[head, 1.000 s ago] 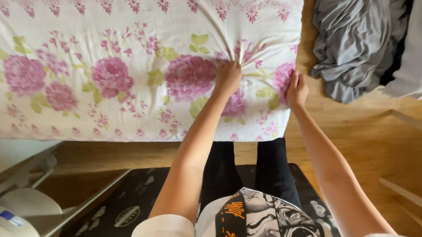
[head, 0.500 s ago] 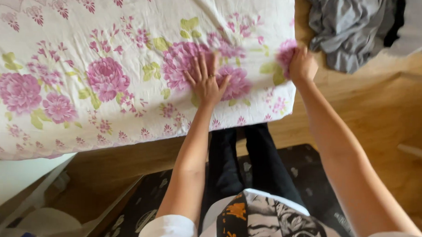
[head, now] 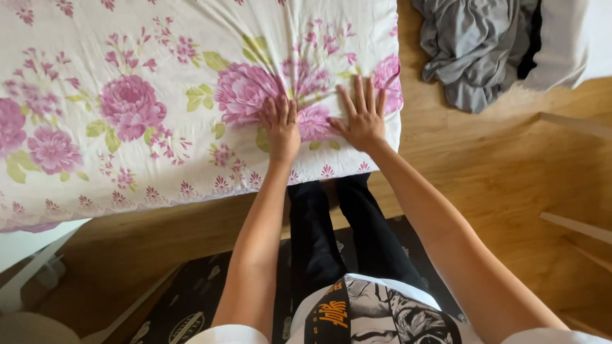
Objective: The person spreads a floral-patterned bedsheet over a mattress, smoothing it out and tucking the edges under the mattress. They adjust the sheet along the sides and corners to ensure it is flat and properly aligned.
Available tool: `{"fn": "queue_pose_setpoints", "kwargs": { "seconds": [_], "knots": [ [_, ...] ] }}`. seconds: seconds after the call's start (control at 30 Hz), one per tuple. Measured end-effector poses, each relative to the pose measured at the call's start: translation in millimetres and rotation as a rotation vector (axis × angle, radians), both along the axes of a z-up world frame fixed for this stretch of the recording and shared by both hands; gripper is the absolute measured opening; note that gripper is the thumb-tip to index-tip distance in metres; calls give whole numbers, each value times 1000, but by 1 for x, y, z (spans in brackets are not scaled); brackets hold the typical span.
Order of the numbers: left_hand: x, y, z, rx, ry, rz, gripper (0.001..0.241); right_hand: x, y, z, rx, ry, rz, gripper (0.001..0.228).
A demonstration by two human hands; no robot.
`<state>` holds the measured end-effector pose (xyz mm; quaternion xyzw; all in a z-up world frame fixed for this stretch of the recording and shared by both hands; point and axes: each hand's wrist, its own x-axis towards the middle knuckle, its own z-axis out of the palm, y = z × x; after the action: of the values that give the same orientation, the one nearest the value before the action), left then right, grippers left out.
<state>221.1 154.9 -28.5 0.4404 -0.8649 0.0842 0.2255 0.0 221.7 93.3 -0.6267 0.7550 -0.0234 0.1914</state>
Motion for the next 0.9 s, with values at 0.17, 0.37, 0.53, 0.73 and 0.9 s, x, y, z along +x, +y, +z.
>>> {"fn": "queue_pose_setpoints", "kwargs": {
  "seconds": [0.17, 0.37, 0.53, 0.73, 0.9],
  "knots": [
    [-2, -2, 10, 36, 6, 18, 51, -7, -4, -10, -73, 24, 66, 73],
    [35, 13, 64, 293, -60, 132, 64, -24, 19, -59, -751, 141, 214, 21],
    [57, 16, 66, 310, -35, 142, 81, -24, 26, -66, -680, 172, 196, 13],
    [74, 8, 90, 451, -49, 58, 92, -20, 45, -57, -502, 158, 212, 12],
    [109, -26, 89, 543, -128, 42, 89, 8, 19, -67, -466, 194, 96, 29]
  ]
}}
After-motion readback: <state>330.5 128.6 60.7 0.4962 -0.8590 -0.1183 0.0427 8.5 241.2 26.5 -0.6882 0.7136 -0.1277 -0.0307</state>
